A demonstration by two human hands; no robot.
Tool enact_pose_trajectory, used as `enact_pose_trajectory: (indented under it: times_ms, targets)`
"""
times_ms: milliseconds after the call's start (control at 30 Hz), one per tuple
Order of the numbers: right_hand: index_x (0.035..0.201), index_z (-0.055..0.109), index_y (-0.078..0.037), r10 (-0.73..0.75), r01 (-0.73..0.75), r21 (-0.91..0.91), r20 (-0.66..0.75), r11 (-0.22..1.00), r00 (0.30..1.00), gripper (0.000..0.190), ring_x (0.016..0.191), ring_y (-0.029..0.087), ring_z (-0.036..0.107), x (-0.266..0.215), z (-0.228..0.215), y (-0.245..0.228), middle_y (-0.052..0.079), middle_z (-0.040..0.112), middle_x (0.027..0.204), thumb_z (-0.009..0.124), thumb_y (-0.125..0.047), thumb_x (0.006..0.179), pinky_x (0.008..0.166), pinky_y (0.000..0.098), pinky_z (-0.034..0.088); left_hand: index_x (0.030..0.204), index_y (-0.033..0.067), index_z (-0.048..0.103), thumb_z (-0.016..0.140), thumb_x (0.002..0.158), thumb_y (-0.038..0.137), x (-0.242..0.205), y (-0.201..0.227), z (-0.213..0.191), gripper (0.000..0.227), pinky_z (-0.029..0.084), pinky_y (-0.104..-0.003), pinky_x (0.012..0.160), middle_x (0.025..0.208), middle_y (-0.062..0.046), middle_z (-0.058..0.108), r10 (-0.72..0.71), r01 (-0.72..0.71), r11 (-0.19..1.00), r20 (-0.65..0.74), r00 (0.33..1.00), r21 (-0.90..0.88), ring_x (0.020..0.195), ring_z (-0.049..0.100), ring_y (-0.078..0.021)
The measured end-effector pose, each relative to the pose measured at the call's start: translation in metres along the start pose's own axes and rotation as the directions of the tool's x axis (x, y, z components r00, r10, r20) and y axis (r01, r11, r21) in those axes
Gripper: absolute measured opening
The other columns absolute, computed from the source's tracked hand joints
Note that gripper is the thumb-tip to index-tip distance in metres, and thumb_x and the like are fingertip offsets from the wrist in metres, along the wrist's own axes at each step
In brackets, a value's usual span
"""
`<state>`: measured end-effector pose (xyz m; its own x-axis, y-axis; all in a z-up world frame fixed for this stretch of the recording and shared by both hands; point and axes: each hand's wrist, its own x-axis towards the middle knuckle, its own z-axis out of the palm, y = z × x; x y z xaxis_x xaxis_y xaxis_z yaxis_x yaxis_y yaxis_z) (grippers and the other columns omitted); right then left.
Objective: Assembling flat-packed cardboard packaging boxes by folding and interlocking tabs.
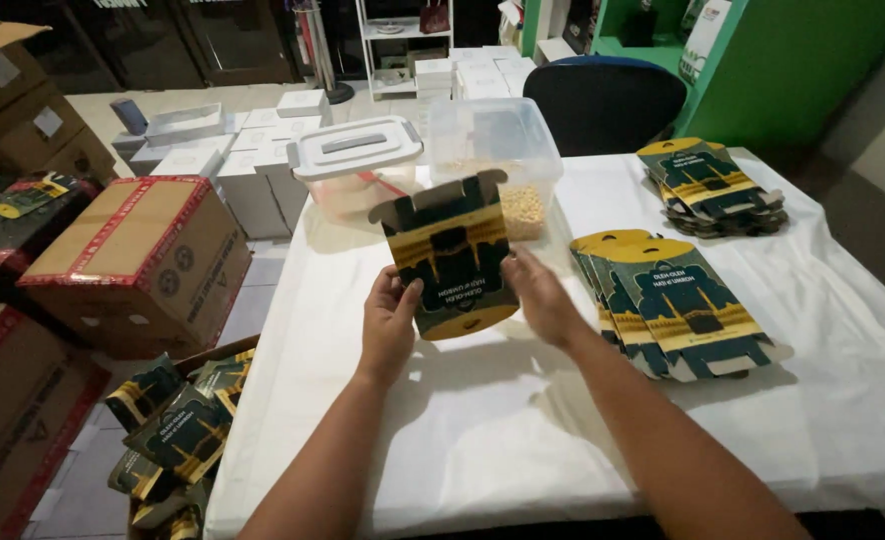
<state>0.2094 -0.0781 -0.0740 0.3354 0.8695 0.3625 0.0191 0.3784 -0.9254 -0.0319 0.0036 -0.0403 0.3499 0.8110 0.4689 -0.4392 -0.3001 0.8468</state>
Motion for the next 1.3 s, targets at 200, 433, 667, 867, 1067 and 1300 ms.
enact_pose_trajectory:
  times_ms: [200, 433, 667, 867, 1067, 1300]
  targets:
    - [0.139, 0.052, -0.017, 0.001, 0.028, -0.295, 0.097, 0.955, 0.995, 0.059, 0.11, 0.023, 0.066, -0.024, 0.069, -0.079, 0.008, 0.064, 0.11, 0.052, -0.061, 0.099, 0.1, 0.0458, 0.049, 0.121, 0.0118, 0.058, 0.062, 0.102, 0.029, -0.005, 0.015, 0.008, 0.026, 0.051, -0.036, 0.088, 0.096, -0.002, 0.06, 0.129, -0.14, 0.963, 0.059, 0.99, 0.23, 0.095, 0.058, -0.0134]
    - [0.163, 0.012, 0.0, -0.043, 0.155, -0.249, 0.405, 0.956, 0.913, 0.116, 0.139, 0.044, 0.049, -0.028, 0.067, -0.03, 0.029, 0.038, 0.159, 0.072, -0.061, 0.085, 0.117, 0.0623, 0.034, 0.164, 0.0037, 0.005, 0.087, 0.08, 0.034, -0.01, -0.006, 0.018, 0.122, 0.022, -0.053, 0.123, 0.159, -0.026, 0.037, 0.22, -0.259, 0.962, 0.32, 0.922, 0.084, 0.147, 0.033, -0.0346]
    - [0.162, 0.01, 0.003, -0.263, 0.418, -0.447, 0.368, 0.791, 0.892, 0.124, 0.142, 0.059, 0.032, -0.03, 0.079, -0.087, 0.039, 0.032, 0.155, 0.026, -0.092, 0.084, 0.118, 0.067, 0.027, 0.159, 0.0072, 0.02, 0.099, 0.058, 0.024, 0.007, 0.021, 0.038, 0.129, 0.036, -0.053, 0.117, 0.14, -0.02, 0.054, 0.11, -0.163, 0.965, 0.248, 0.963, 0.207, 0.132, 0.052, -0.0362]
    - [0.165, 0.005, -0.007, -0.557, 0.489, -0.581, 0.073, 0.651, 0.827, 0.093, 0.146, 0.046, 0.036, -0.016, 0.043, -0.072, 0.027, 0.024, 0.163, 0.052, -0.054, 0.1, 0.122, 0.059, 0.027, 0.152, 0.0177, 0.04, 0.099, 0.056, 0.02, 0.031, 0.022, 0.039, 0.113, 0.047, -0.053, 0.107, 0.124, -0.013, 0.067, 0.017, -0.059, 0.952, 0.139, 0.99, 0.302, 0.119, 0.065, -0.0349]
    - [0.154, 0.039, -0.014, -0.678, 0.61, -0.686, 0.23, 0.396, 0.699, 0.059, 0.15, 0.046, 0.035, 0.007, 0.044, -0.111, 0.021, 0.017, 0.168, 0.06, -0.035, 0.103, 0.12, 0.0586, 0.037, 0.155, 0.0136, 0.034, 0.1, 0.058, 0.021, 0.023, -0.001, 0.037, 0.118, 0.043, -0.055, 0.112, 0.131, -0.019, 0.063, 0.085, -0.128, 0.929, 0.137, 0.987, 0.348, 0.125, 0.061, -0.0404]
    - [0.136, 0.068, -0.02, -0.741, 0.617, -0.769, 0.315, 0.167, 0.593, 0.041, 0.149, 0.045, 0.039, 0.012, 0.034, -0.09, 0.023, 0.033, 0.162, 0.067, -0.035, 0.099, 0.118, 0.0539, 0.037, 0.158, 0.0069, 0.023, 0.096, 0.066, 0.035, 0.016, 0.005, 0.037, 0.121, 0.043, -0.064, 0.111, 0.144, -0.032, 0.049, 0.276, -0.349, 0.871, 0.244, 0.93, 0.346, 0.129, 0.054, -0.053]
